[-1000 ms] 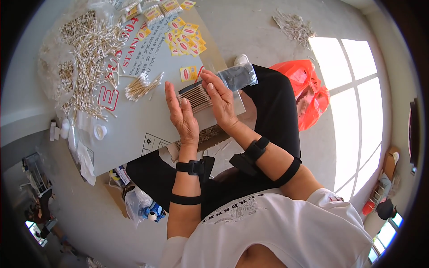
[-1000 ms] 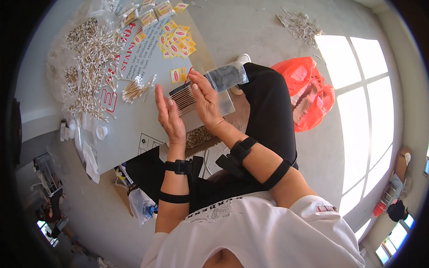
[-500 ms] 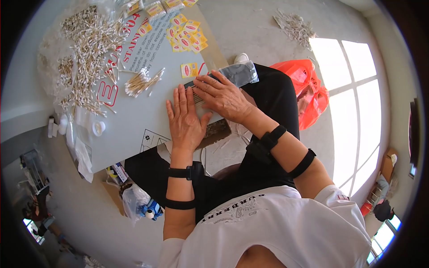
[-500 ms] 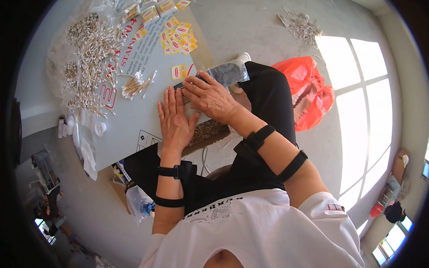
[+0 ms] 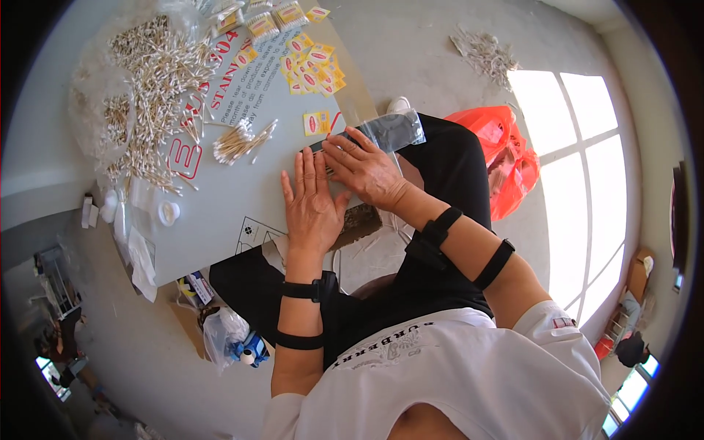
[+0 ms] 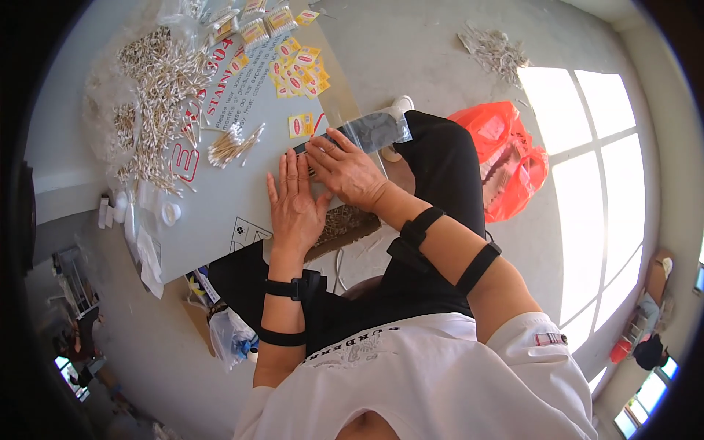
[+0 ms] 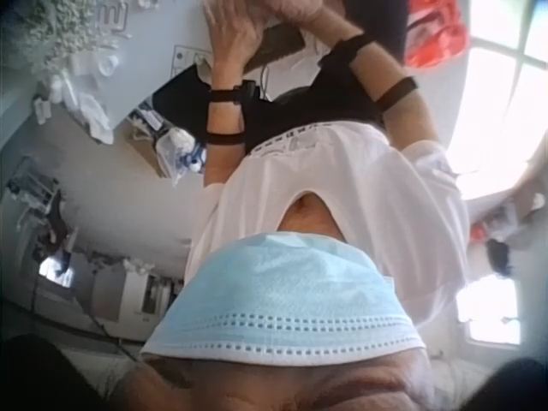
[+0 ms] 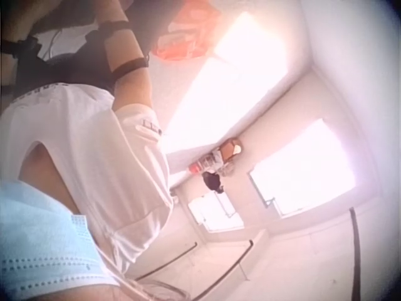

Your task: Packaging small bundles of cotton swabs into plastic bags and sealing them.

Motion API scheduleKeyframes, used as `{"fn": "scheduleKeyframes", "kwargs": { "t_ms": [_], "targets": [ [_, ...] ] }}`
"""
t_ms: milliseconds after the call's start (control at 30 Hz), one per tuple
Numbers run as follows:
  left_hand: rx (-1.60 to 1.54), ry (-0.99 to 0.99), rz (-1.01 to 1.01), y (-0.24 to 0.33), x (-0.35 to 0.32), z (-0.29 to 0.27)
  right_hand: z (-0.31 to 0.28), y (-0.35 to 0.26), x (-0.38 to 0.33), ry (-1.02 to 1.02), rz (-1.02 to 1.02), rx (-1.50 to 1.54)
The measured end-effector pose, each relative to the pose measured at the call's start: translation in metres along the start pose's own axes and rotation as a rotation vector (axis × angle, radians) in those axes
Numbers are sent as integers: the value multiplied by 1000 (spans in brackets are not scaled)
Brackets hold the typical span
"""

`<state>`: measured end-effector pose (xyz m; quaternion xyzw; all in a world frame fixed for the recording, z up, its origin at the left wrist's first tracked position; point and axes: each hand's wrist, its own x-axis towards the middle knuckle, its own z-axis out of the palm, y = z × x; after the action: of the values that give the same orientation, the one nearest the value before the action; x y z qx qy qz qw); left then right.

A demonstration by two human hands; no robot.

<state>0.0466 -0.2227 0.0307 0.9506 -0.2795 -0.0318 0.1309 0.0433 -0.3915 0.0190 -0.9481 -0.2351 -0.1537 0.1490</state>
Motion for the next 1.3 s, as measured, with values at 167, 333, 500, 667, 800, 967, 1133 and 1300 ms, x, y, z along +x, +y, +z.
{"fn": "scheduleKeyframes", "kwargs": {
  "t_ms": [167, 333, 500, 667, 800, 967, 1133, 1300],
  "targets": [
    [-36, -21, -40, 3, -1, 1, 1, 1, -4, 45, 36, 47],
    [-57, -5, -36, 1, -1, 3, -7, 0, -4, 197, 213, 369],
    [-55, -19, -30, 0, 0, 3, -3, 4, 3, 134, 198, 279],
    [-47, -20, -34, -1, -1, 4, 0, 4, 11, 113, 231, 329],
    [-68, 24, -29, -2, -1, 7, -1, 3, 11, 130, 182, 207],
    [-65, 47, -16, -2, -2, 9, -3, 6, 12, 114, 159, 183],
    [-48, 37, -22, -3, -2, 9, -8, 7, 23, -132, 303, 182],
    [-60, 27, -20, -2, -2, 9, -11, 20, 29, -236, 158, 197]
  ]
}}
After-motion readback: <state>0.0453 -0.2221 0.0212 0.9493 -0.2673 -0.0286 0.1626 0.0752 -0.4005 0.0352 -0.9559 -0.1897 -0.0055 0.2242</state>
